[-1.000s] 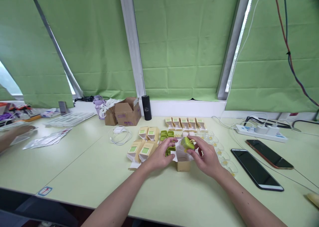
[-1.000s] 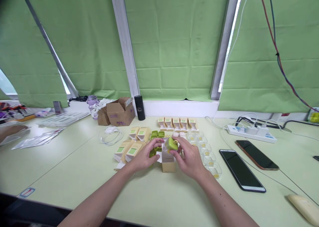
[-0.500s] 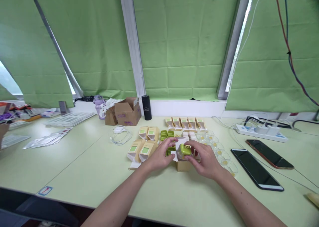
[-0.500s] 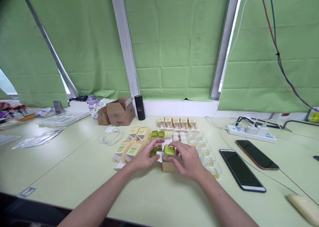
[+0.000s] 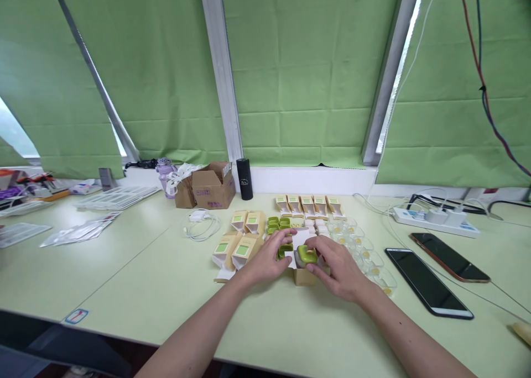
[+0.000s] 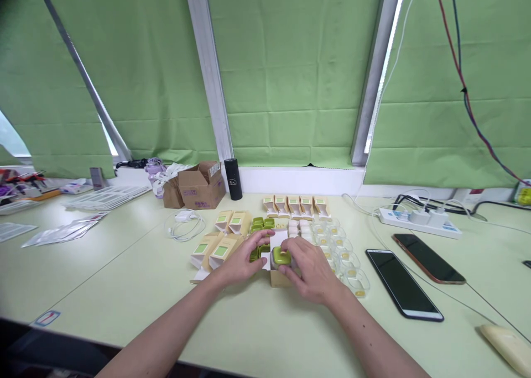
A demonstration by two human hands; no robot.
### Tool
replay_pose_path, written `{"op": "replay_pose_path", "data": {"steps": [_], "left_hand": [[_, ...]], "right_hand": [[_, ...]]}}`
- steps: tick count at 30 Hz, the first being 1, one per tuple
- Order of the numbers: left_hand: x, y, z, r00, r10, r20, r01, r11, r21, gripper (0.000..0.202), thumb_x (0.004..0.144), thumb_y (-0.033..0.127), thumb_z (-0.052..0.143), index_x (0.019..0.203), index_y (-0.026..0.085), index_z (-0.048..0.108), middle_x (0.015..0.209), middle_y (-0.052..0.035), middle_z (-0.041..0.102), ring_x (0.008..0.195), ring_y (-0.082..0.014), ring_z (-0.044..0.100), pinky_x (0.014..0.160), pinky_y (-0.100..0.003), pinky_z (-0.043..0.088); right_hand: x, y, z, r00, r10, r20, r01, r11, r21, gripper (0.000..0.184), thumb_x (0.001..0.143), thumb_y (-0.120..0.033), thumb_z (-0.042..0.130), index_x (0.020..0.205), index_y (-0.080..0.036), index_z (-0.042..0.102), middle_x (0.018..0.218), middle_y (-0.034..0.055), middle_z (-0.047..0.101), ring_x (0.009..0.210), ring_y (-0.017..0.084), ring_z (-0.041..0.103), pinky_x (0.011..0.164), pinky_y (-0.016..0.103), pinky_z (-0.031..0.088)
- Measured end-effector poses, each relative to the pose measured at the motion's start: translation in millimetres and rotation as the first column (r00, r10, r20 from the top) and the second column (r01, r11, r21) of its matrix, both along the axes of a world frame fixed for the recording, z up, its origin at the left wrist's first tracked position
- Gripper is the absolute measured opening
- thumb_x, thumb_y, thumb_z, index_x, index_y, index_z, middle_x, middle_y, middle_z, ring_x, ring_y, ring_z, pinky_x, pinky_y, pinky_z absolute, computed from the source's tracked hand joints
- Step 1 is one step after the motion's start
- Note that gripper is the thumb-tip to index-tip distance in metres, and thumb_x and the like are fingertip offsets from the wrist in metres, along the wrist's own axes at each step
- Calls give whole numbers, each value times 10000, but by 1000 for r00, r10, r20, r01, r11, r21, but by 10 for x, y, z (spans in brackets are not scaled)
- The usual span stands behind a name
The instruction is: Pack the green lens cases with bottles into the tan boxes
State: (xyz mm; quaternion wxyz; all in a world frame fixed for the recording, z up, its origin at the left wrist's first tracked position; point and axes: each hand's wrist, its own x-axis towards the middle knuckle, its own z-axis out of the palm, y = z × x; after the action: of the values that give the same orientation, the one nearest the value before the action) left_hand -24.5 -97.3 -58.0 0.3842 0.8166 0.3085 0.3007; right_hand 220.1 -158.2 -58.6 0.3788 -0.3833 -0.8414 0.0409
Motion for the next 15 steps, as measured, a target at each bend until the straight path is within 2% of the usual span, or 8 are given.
{"op": "replay_pose_path", "data": {"steps": [3,7,11,15], "left_hand": [[2,6,-12,1000,8,-4,-8,1000,9,665,928,159,608,1555,323,455,1649,-104,479,1508,-334,531,1233,-510,451],[4,2,-13,1000,9,-10,-8,1000,10,678,935,161,602,1570,335,441,1660,-98,465,1511,-328,529,1240,-510,443],[8,-12,6,1000,9,-21,-9,1000,3,675,940,167,602,1573,336,439,1657,-98,469,1519,-328,521,1243,-505,436],[11,-20,17,1000,13,-24,-13,1000,1,667,942,180,607,1566,354,445,1661,-87,462,1517,-331,523,1220,-499,458]], "right_hand": [[-27,8,0,999,34,-25,-34,999,9,78,1081,-327,494,1084,-257,528,1026,67,664,878,248,603,736,359,432],[-64,25,-15,997,34,-67,-33,999,11,209,1120,-238,380,958,-256,512,992,60,665,883,230,599,771,358,448],[-89,43,-55,994,-4,-112,8,999,39,179,1097,-211,442,975,-257,565,1074,72,675,927,225,628,770,346,466],[-107,59,-114,990,-51,-135,53,999,13,141,1058,-200,514,962,-250,605,1108,73,644,776,181,598,675,325,453]]}}
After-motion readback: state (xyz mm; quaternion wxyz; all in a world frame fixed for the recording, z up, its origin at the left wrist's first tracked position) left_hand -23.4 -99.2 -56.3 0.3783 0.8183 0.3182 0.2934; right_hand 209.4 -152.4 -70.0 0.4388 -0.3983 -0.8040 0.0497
